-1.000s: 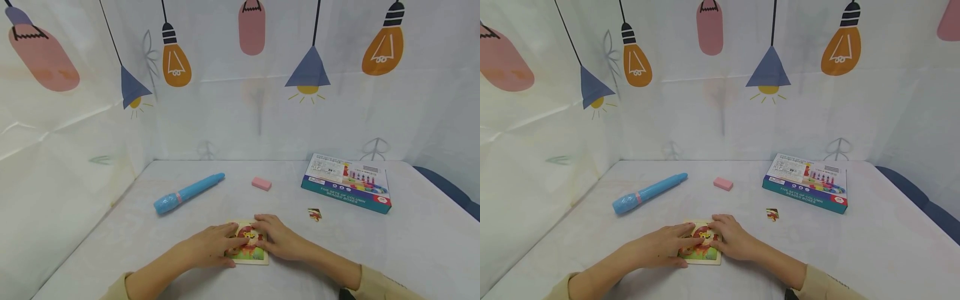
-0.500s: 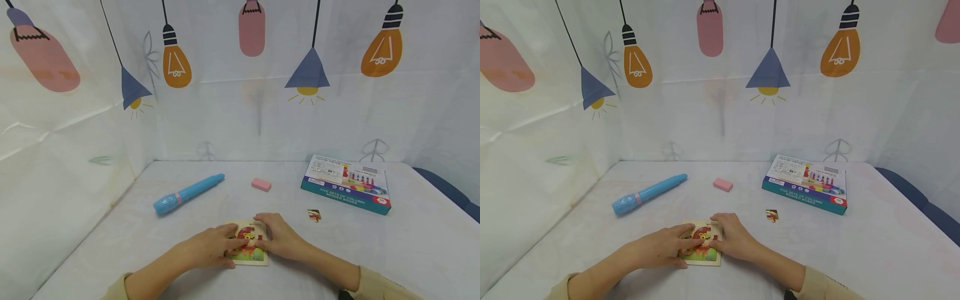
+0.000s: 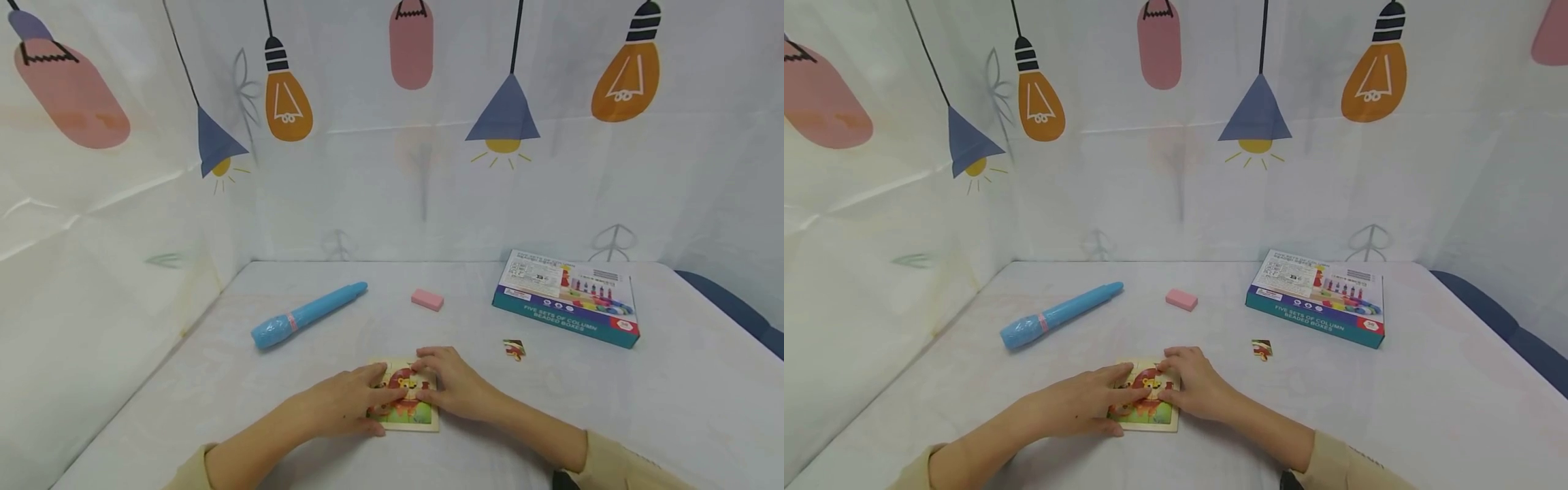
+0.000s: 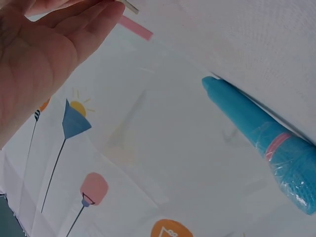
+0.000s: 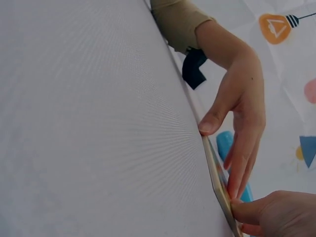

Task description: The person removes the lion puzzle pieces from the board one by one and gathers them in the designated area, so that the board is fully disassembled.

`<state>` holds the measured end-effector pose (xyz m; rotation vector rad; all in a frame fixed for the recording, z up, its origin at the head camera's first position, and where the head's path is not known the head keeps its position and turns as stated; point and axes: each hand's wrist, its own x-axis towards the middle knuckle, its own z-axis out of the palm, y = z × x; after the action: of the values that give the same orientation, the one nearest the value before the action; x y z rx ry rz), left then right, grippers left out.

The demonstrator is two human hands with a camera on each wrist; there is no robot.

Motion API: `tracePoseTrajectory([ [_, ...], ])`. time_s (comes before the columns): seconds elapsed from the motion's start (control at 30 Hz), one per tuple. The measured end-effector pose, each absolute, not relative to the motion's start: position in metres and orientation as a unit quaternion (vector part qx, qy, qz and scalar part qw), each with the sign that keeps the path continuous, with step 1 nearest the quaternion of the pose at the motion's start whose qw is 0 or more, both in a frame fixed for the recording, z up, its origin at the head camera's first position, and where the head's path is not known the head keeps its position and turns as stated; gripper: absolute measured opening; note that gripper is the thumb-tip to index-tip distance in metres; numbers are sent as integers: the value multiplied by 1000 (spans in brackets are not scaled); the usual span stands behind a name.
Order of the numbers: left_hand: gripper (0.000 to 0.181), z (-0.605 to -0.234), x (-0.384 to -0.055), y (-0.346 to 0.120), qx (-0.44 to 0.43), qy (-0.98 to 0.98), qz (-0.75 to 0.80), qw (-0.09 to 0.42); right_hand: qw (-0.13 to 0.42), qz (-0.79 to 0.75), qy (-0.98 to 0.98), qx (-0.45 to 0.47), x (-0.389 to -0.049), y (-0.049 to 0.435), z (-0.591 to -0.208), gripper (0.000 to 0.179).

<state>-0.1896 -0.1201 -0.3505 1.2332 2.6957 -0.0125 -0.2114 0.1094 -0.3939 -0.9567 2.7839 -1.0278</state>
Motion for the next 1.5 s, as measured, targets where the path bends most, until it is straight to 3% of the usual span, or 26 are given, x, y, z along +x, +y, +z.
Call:
tracePoseTrajectory([
  [0.33, 58, -349, -187, -119, 405, 909, 0, 99, 6, -364, 882, -299, -213, 108, -393, 22],
  [0.7, 58, -348, -188, -120, 422, 903, -11, 81, -77, -355, 872, -329, -213, 106, -395, 11],
  [0.9, 58, -348, -187, -120, 415, 906, -11, 86, -75, -352, 875, -325, -215, 107, -393, 4],
  [1.27, 56, -347, -185, -119, 415, 905, -23, 88, -74, -320, 886, -326, -215, 102, -390, 13],
  [1.5, 55, -348, -184, -118, 414, 906, -26, 86, -67, -306, 890, -332, -217, 98, -390, 6],
])
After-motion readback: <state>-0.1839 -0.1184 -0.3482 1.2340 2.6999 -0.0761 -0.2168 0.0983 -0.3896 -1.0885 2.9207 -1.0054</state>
